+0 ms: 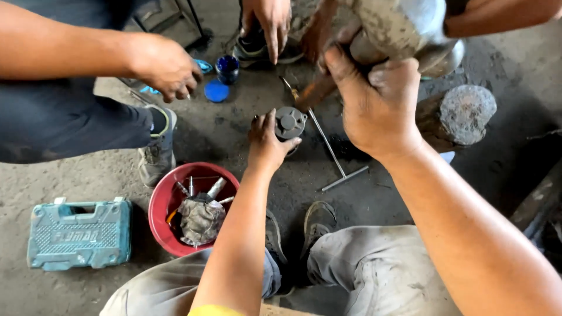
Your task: Disassembling and repairing a mechanical component using various hand tools on a workshop floor
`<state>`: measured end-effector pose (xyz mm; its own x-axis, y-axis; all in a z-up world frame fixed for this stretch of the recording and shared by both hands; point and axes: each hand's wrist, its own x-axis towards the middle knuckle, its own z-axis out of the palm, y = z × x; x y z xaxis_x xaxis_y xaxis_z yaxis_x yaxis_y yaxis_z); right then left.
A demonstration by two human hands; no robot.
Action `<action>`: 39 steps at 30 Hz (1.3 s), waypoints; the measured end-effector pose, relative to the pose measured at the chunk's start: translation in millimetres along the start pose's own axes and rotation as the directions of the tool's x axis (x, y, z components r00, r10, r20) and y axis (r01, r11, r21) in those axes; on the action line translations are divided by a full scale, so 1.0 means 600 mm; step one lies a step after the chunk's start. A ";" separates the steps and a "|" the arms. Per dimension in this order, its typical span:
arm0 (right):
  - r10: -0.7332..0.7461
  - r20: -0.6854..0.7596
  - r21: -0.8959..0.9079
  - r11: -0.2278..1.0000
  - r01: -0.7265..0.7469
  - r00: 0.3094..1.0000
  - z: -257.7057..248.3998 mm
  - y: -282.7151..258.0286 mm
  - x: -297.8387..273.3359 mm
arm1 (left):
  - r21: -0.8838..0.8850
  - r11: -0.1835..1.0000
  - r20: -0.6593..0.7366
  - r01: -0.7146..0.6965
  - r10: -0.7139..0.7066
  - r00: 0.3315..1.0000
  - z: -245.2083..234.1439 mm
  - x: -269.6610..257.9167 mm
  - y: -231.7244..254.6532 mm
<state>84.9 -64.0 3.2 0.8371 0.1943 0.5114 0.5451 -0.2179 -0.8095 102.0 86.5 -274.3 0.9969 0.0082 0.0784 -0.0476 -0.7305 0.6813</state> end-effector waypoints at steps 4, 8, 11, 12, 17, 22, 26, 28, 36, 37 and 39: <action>-0.095 0.020 -0.092 0.991 0.096 0.995 0.033 0.029 0.006 | 0.052 0.993 -0.109 -0.107 0.112 0.988 0.007 0.000 -0.015; 0.013 0.042 -0.163 0.987 -0.006 0.999 0.053 0.047 0.006 | 0.045 0.989 -0.135 -0.139 0.144 0.980 0.006 -0.003 -0.016; -0.050 0.037 -0.099 0.994 0.054 0.998 0.048 0.029 0.012 | 0.064 0.993 -0.084 -0.096 0.101 0.991 -0.003 0.003 -0.006; -0.054 0.036 -0.099 0.993 0.057 0.998 0.051 0.038 0.009 | 0.065 0.993 -0.087 -0.097 0.103 0.991 0.001 0.003 -0.010; 0.010 0.018 -0.184 0.983 -0.006 1.000 0.050 0.042 0.011 | 0.067 0.991 -0.099 -0.113 0.119 0.988 0.006 0.002 -0.016; -0.015 0.016 -0.054 0.998 0.016 1.000 0.046 0.051 0.009 | 0.012 0.997 -0.077 -0.075 0.076 0.994 0.000 0.001 -0.008; -0.005 0.017 -0.169 0.986 0.008 1.000 0.049 0.047 0.009 | -0.110 0.991 -0.057 -0.079 0.073 0.996 -0.026 -0.001 -0.005; -0.004 0.010 -0.176 0.984 0.006 1.000 0.046 0.054 0.002 | -0.171 0.974 -0.175 -0.145 0.115 0.978 -0.025 -0.001 -0.014; -0.046 0.007 -0.128 0.991 0.047 0.999 0.007 0.030 -0.009 | -0.032 0.998 -0.244 -0.048 0.039 0.969 -0.007 0.010 -0.022; -0.032 0.010 -0.145 0.989 0.033 0.999 0.001 0.031 -0.013 | -0.046 0.999 -0.213 -0.021 0.011 0.977 -0.010 0.009 -0.019; -0.022 0.006 -0.164 0.986 0.022 1.000 -0.009 0.034 -0.015 | -0.056 0.998 -0.183 -0.001 -0.010 0.983 -0.010 0.012 -0.018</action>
<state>88.6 -75.1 -16.5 0.8248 0.2051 0.5270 0.5639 -0.3672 -0.7397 109.3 98.5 -276.7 0.9689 0.1401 0.2039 -0.0517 -0.6914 0.7206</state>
